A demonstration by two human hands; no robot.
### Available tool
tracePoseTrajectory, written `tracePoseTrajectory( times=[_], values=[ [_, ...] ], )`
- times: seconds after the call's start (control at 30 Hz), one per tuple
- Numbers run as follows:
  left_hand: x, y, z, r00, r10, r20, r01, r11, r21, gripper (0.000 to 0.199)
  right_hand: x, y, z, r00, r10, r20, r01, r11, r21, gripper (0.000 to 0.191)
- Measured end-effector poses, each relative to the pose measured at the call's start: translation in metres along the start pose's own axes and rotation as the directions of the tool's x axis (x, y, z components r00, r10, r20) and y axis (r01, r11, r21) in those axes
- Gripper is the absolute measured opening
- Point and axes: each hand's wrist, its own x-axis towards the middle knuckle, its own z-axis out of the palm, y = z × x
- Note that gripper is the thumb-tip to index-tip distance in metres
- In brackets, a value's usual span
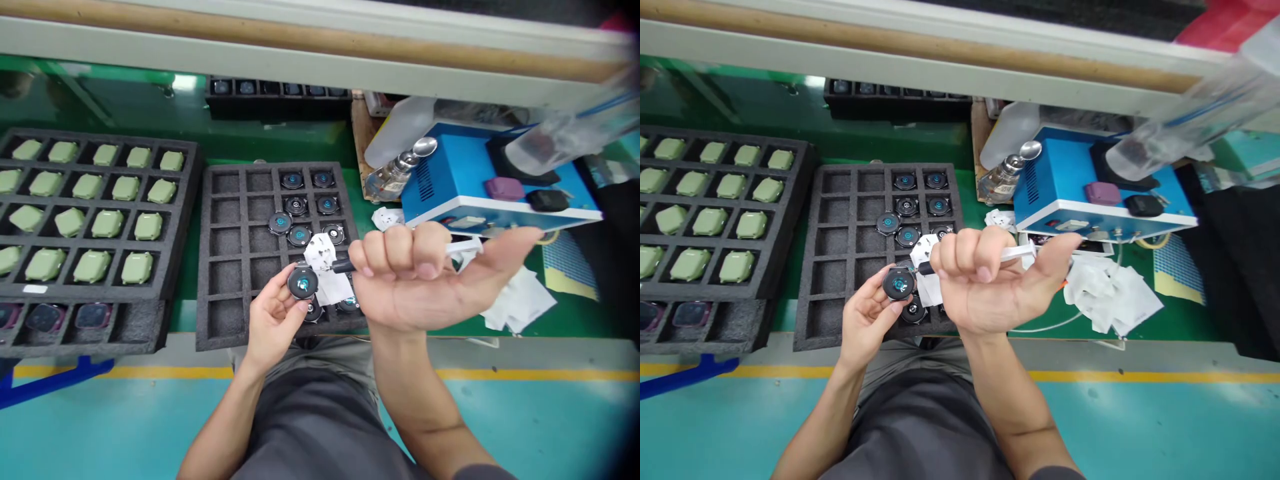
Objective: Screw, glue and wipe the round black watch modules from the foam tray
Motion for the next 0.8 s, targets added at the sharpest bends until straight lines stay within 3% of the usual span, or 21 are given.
tracePoseTrajectory(
  times=[0.33,0.8],
  values=[
    [-0.0011,0.0026,-0.0009,0.999,-0.031,0.043,0.030,0.999,0.013,0.050,0.0038,0.0069,-0.0026,0.991,0.033,0.130,-0.042,0.997,0.067,0.058],
    [-0.0015,0.0043,0.0003,0.998,-0.038,0.057,0.037,0.999,0.026,0.051,0.0054,0.0067,-0.0046,0.986,0.036,0.162,-0.046,0.997,0.062,0.054]
  ],
)
